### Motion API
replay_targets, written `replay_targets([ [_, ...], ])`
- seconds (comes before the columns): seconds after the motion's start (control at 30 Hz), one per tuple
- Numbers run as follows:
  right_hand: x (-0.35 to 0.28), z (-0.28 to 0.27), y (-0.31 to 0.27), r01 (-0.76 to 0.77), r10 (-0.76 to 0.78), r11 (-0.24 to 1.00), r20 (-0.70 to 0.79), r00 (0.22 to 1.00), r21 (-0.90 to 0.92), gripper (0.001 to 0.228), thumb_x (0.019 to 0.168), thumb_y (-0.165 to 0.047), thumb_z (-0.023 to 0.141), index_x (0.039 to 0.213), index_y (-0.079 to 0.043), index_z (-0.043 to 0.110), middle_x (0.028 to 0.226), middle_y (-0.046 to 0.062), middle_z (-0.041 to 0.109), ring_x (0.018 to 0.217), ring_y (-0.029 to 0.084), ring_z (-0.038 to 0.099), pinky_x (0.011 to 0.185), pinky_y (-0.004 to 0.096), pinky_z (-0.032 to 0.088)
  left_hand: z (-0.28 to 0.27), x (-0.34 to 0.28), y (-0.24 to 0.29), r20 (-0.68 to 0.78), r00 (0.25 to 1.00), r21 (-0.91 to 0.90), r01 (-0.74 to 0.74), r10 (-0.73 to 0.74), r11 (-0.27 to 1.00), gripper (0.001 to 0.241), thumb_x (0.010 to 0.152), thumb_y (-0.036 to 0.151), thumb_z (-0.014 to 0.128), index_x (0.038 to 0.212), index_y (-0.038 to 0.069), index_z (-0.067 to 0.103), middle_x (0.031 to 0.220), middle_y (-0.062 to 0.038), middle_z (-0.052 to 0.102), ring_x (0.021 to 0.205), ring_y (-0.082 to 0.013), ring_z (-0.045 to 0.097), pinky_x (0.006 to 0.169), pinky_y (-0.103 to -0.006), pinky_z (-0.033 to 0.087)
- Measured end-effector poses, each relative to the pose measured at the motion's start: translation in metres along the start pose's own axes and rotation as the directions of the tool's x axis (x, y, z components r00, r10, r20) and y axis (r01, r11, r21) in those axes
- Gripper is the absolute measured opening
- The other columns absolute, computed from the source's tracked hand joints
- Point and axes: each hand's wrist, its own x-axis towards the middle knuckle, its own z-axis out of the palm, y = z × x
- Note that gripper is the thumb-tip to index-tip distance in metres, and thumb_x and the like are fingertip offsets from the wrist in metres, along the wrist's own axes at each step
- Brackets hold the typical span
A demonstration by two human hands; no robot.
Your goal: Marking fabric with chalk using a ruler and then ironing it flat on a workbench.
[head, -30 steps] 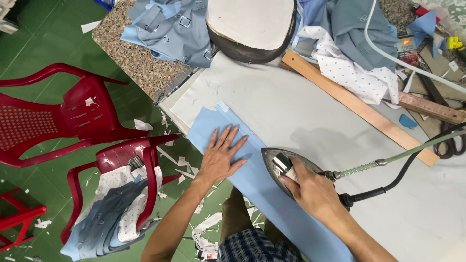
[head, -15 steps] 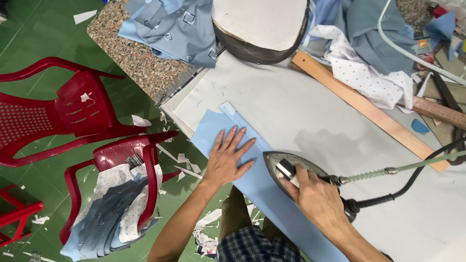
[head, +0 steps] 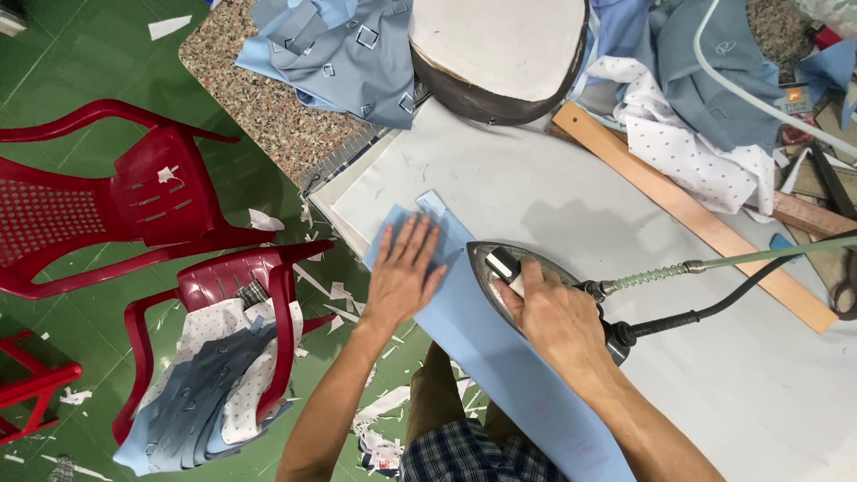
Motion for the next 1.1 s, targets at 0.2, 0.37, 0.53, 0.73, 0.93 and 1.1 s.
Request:
replay_targets([
  [0.2,-0.011,0.009,0.011,0.143,-0.129,0.988,-0.208,0.970,0.052,0.054,0.092,-0.033,0.069,0.128,0.006,0.059,0.103,0.026,0.070,0.081,0.041,0.072,0.061,0.048,0.060,-0.001,-0.005,0.010,0.051,0.995,-0.031,-0.083,0.084,0.996,0.064,0.100,0.044,0.055,0.154,0.010,0.048,0.163,-0.014,0.040,0.154,-0.0311,0.032,0.127,-0.0538,0.015],
  [0.37,-0.058,0.009,0.026,0.307,-0.321,0.947,-0.332,0.887,-0.096,0.060,0.082,-0.022,0.077,0.129,0.007,0.055,0.129,0.026,0.059,0.115,0.042,0.059,0.091,0.052,0.053,-0.001,0.001,0.005,0.069,0.992,-0.024,-0.105,0.106,0.994,0.066,0.099,0.050,0.053,0.155,0.016,0.048,0.164,-0.013,0.038,0.154,-0.0316,0.030,0.127,-0.0541,0.014],
  [0.53,-0.079,0.014,0.043,0.313,-0.371,0.888,-0.125,0.920,-0.338,0.079,0.073,-0.016,0.075,0.142,0.006,0.044,0.148,0.029,0.046,0.130,0.043,0.049,0.104,0.052,0.046,0.000,0.002,0.003,0.076,0.992,-0.018,-0.105,0.106,0.994,0.067,0.099,0.055,0.052,0.154,0.018,0.049,0.164,-0.012,0.037,0.154,-0.0324,0.029,0.127,-0.0545,0.013],
  [0.73,-0.034,-0.005,0.026,0.231,-0.236,0.951,-0.004,0.972,-0.207,0.074,0.079,-0.014,0.070,0.146,0.003,0.045,0.131,0.024,0.060,0.117,0.037,0.061,0.094,0.043,0.055,-0.001,0.006,0.000,0.077,0.992,-0.009,-0.099,0.100,0.995,0.066,0.098,0.055,0.054,0.153,0.020,0.050,0.164,-0.010,0.038,0.154,-0.0312,0.029,0.127,-0.0546,0.013],
  [0.93,0.005,0.008,0.013,0.019,-0.029,0.994,0.092,0.995,0.108,0.059,0.097,-0.043,0.060,0.136,0.002,0.052,0.087,0.025,0.073,0.070,0.043,0.072,0.063,0.051,0.058,-0.004,0.013,-0.003,0.053,0.997,-0.039,-0.059,0.061,0.998,0.064,0.095,0.052,0.058,0.151,0.022,0.054,0.162,-0.008,0.041,0.153,-0.0285,0.032,0.126,-0.0551,0.015],
  [1.1,0.013,0.017,0.003,0.053,-0.054,0.997,-0.012,0.998,-0.059,0.054,0.097,-0.047,0.059,0.115,0.004,0.057,0.080,0.024,0.071,0.062,0.044,0.072,0.050,0.052,0.058,-0.007,0.018,-0.004,0.029,0.999,-0.072,-0.016,0.018,0.997,0.063,0.092,0.050,0.062,0.148,0.022,0.057,0.160,-0.007,0.045,0.151,-0.0275,0.035,0.126,-0.0551,0.017],
])
